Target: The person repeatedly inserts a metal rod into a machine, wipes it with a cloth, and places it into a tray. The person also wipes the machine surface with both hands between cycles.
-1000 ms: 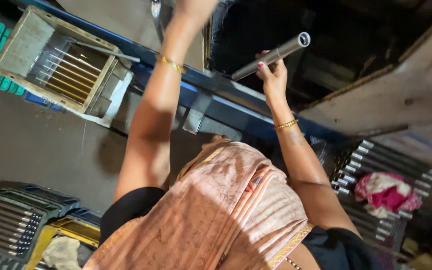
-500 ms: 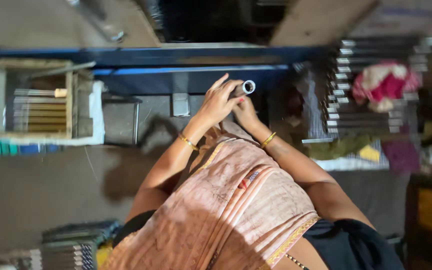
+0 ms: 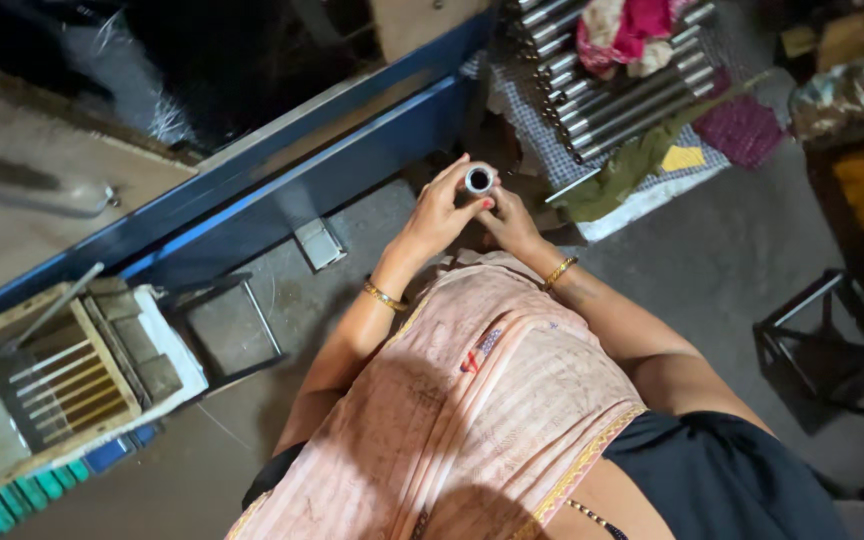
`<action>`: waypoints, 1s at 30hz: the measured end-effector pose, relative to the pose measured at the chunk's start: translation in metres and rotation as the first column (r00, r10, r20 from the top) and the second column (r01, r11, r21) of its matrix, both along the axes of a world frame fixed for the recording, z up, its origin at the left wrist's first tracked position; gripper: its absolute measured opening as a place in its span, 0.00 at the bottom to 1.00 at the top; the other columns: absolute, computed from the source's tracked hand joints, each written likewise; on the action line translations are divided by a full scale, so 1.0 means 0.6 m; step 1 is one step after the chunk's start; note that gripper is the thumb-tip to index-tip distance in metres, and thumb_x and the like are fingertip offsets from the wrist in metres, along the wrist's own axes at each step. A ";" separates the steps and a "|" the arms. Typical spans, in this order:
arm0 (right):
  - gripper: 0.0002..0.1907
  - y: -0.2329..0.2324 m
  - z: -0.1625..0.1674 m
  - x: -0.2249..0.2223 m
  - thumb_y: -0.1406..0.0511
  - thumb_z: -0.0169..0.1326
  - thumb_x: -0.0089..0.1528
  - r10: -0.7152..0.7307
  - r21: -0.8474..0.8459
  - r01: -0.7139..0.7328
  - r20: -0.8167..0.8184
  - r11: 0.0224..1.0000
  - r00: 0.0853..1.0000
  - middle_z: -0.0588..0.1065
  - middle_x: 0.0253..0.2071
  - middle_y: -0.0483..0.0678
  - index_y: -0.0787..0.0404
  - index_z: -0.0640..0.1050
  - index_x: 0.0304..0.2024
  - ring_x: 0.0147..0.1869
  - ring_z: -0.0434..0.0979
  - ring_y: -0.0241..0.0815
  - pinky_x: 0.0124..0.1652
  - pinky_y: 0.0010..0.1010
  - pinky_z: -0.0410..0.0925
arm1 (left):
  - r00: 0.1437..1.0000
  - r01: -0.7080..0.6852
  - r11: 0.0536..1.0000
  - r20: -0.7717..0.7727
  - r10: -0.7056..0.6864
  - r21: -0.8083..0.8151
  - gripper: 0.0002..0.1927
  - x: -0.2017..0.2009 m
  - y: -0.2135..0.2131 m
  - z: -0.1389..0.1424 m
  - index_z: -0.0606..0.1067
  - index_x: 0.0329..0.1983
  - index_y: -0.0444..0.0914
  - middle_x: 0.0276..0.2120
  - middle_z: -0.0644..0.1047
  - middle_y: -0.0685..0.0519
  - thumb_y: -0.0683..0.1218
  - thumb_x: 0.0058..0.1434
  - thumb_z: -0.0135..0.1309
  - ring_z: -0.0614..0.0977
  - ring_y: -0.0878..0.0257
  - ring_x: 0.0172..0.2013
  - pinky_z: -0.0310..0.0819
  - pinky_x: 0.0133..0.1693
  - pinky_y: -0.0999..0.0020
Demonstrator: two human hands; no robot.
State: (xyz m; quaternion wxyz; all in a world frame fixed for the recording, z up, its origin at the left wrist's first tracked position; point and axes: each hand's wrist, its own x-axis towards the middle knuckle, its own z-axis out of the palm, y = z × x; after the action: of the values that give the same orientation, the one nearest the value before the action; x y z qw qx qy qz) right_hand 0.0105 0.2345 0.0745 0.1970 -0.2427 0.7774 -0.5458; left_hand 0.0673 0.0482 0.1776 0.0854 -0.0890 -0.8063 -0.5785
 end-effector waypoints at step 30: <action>0.16 0.442 -0.070 -0.323 0.62 0.60 0.65 -0.678 0.232 0.812 0.691 0.535 0.249 0.76 0.37 0.53 0.66 0.74 0.49 0.34 0.79 0.50 0.29 0.44 0.78 | 0.581 0.139 0.954 0.758 -0.296 0.266 0.22 -0.373 0.375 -0.257 0.76 0.62 0.36 0.36 0.76 0.50 0.46 0.65 0.57 0.75 0.64 0.33 0.69 0.34 0.69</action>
State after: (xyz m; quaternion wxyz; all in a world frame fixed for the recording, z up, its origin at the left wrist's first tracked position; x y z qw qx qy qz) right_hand -0.1836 0.4996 0.0326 0.1763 0.3726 0.6022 -0.6837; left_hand -0.1563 0.2733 0.0235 -0.3429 0.0847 -0.6886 -0.6333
